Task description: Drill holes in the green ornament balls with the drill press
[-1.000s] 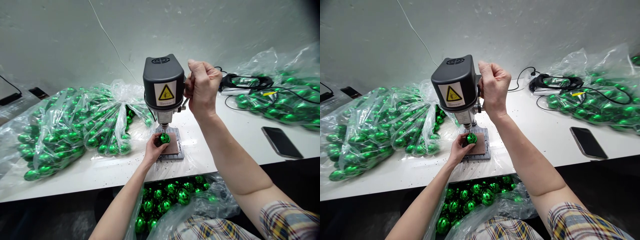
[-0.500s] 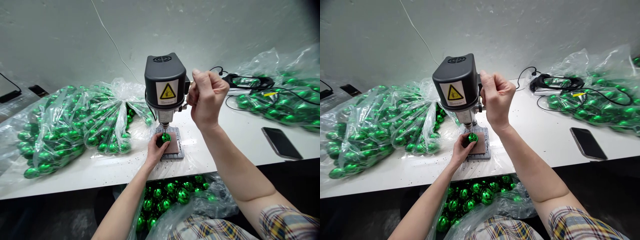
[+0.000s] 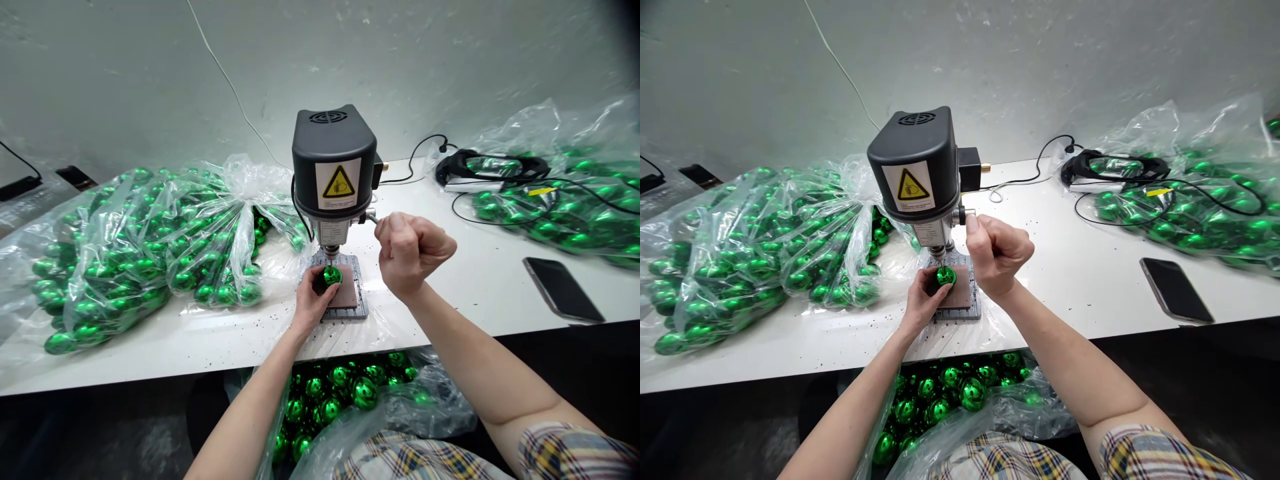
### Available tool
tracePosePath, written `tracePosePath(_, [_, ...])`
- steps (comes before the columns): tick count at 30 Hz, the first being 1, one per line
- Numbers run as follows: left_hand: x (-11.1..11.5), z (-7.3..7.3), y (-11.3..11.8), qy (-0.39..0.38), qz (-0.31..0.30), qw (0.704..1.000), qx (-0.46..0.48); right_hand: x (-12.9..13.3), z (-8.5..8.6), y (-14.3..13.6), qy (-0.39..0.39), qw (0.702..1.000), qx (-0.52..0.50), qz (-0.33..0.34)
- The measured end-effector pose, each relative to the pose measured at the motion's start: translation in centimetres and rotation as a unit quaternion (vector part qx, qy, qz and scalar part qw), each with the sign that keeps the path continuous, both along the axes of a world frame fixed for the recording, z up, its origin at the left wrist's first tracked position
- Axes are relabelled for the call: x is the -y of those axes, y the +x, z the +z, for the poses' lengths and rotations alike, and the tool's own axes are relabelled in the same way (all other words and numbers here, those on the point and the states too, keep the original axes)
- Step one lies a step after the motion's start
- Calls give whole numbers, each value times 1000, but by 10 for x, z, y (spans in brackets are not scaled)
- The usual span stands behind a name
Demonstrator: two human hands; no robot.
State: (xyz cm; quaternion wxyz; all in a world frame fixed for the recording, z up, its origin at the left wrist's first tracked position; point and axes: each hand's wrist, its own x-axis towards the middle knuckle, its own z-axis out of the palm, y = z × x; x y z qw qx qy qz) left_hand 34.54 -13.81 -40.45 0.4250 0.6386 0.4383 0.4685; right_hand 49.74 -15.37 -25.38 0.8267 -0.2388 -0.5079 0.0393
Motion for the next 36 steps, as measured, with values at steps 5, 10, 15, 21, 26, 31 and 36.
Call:
tracePosePath(5, [-1, -2, -1, 4, -10, 1000, 9, -5, -18, 9, 68, 994, 80, 13])
tracePosePath(10, [-2, -4, -2, 4, -5, 1000, 12, -5, -22, 15, 100, 986, 127, 31])
tracePosePath(15, [-3, -3, -1, -1, 0, 1000, 12, -2, -16, 11, 106, 984, 134, 41])
tracePosePath(21, [7, 11, 2, -3, 33, 999, 10, -12, 40, 1, -70, 995, -55, 42])
tracePosePath(26, [28, 54, -46, 4, -38, 988, -152, -17, 65, 3, -131, 985, -73, 84])
tracePosePath(31, [-25, 72, -82, 12, -3, 961, -277, -16, 62, 2, -120, 987, -81, 76])
tracePosePath(36, [-112, 49, -53, 46, 108, 952, -283, -17, 63, 0, -120, 985, -101, 75])
